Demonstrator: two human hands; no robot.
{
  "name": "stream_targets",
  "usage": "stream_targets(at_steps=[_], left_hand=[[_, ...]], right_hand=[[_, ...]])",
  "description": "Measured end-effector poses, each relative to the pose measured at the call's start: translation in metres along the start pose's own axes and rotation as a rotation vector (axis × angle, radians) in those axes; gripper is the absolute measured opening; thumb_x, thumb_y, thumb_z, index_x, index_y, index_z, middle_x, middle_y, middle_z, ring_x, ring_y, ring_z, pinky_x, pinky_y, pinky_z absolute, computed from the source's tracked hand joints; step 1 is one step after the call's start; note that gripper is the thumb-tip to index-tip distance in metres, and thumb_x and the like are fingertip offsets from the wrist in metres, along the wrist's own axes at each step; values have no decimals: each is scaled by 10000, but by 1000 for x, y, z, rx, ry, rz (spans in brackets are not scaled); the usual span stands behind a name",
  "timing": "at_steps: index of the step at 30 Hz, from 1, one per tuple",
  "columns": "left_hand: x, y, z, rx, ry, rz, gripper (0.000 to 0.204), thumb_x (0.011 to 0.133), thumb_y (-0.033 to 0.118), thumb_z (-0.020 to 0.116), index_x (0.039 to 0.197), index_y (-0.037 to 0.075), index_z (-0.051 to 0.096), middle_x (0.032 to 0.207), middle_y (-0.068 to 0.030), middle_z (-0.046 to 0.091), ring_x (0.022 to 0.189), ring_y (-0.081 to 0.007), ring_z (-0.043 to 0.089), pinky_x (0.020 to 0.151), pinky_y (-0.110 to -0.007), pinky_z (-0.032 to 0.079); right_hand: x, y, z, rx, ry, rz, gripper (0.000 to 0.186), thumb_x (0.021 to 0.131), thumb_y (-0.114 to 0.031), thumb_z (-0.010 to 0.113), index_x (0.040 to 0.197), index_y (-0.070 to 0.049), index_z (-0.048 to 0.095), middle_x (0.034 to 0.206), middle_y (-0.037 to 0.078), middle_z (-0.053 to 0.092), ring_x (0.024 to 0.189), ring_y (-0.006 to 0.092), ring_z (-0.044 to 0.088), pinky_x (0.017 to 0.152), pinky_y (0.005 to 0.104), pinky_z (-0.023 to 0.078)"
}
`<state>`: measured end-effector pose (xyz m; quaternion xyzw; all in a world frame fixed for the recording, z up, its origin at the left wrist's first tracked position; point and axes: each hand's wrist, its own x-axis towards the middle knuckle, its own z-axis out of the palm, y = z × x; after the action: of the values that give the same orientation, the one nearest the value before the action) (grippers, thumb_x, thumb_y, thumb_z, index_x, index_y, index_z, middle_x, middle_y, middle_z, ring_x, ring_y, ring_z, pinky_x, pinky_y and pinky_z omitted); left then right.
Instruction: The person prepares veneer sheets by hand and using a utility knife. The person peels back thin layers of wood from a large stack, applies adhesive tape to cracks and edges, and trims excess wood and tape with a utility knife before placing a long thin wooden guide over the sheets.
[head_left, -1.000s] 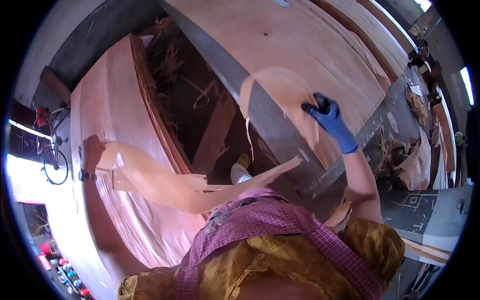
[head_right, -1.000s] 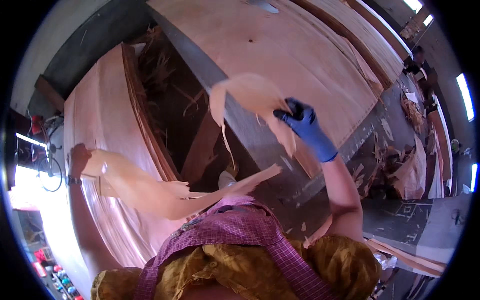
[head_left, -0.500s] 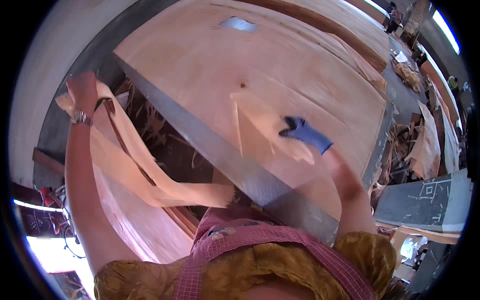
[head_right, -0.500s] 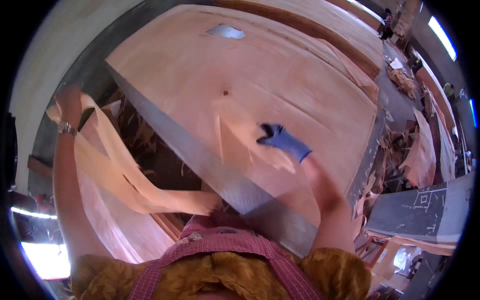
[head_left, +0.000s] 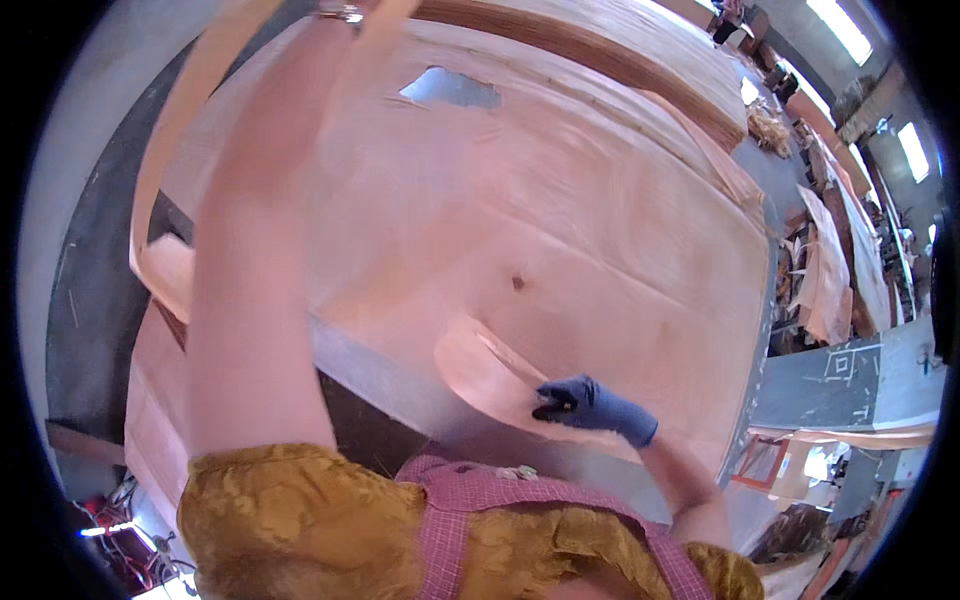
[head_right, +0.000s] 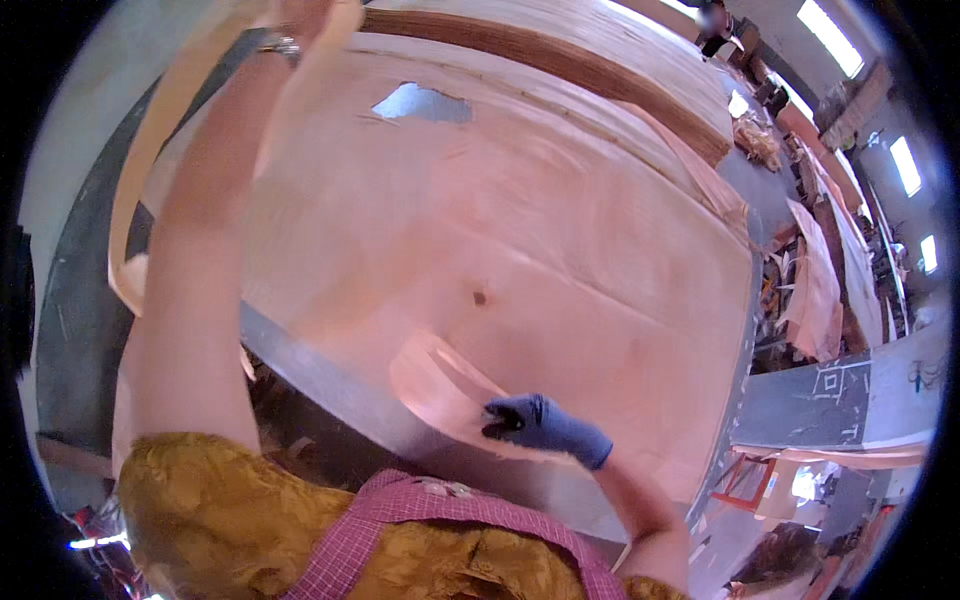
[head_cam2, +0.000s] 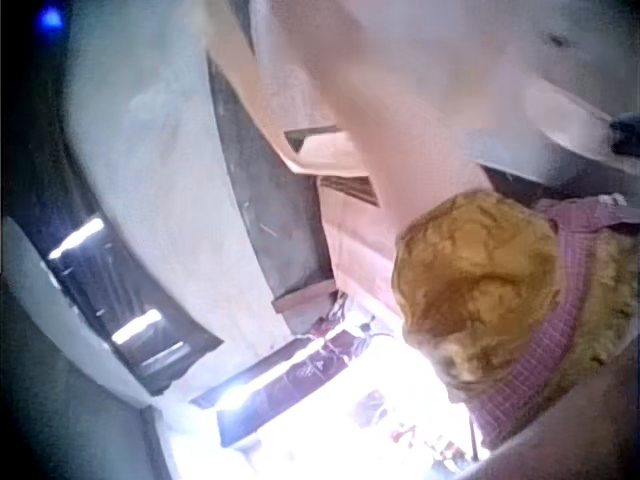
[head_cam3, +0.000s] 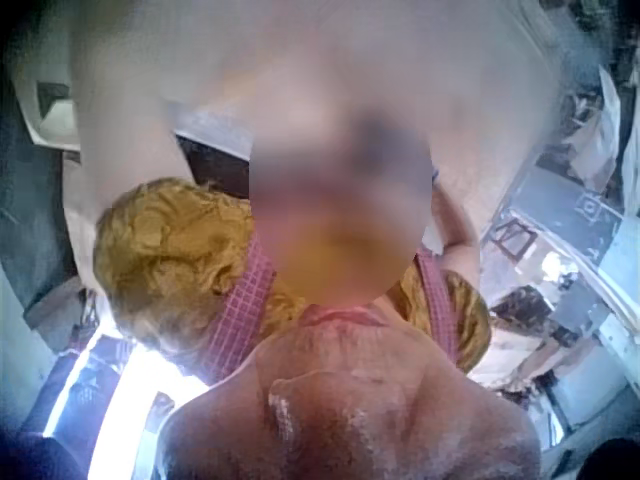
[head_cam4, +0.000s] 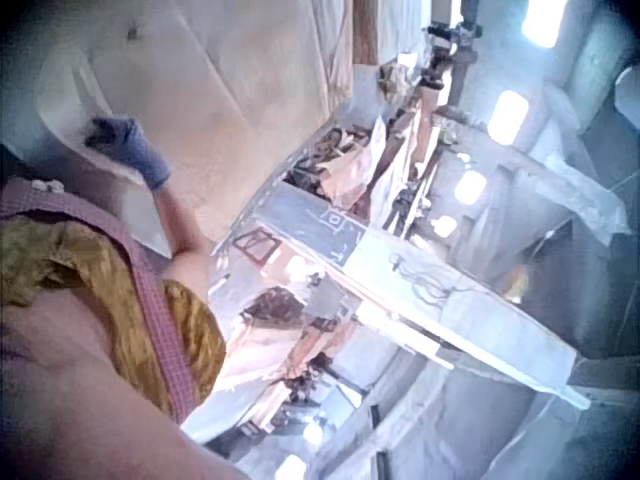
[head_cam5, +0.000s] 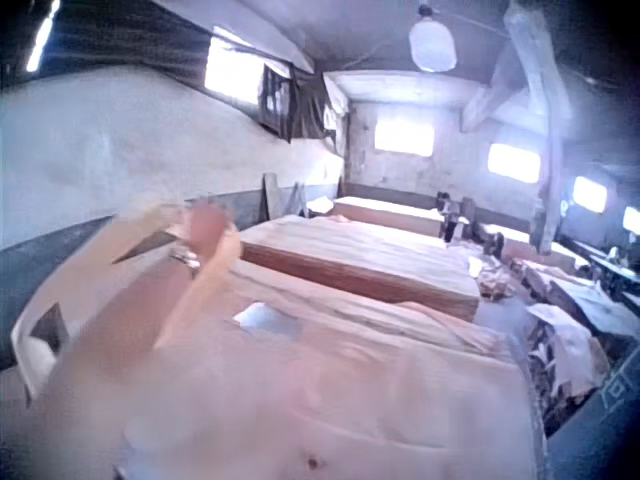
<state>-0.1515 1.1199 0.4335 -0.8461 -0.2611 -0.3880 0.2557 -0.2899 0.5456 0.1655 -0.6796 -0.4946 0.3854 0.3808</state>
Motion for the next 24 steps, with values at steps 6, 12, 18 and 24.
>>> stream_targets(at_steps=[6,12,18,24], left_hand=[[-41,62,131,-18,356,322,390,826,273,599,1177,106,565,1205,-159,599,1030,-302,610,854,-525,477],[-218,176,23,-1611,-605,745,468,871,500,645,1130,110,632,1057,-58,664,1005,-208,599,901,-350,462],[-374,144,-18,-1868,-1989,646,466,905,528,611,996,78,691,920,11,653,786,-126,574,768,-332,482],[-445,106,22,-1687,-2135,474,252,830,281,777,927,59,710,878,18,693,831,-78,602,779,-271,492]], right_hand=[[54,-74,0,-124,1,-1,283,838,-174,731,1063,-24,646,857,165,647,692,307,628,652,362,507],[62,-74,-26,-88,47,158,288,800,-157,763,1038,-31,660,842,167,655,690,306,647,638,346,510],[71,-44,-58,-98,-162,168,337,780,-148,795,1057,-16,654,864,140,691,712,193,650,702,303,519],[62,31,-65,-1,-121,233,345,800,-269,776,1017,-41,639,878,131,663,770,148,581,759,354,493]])
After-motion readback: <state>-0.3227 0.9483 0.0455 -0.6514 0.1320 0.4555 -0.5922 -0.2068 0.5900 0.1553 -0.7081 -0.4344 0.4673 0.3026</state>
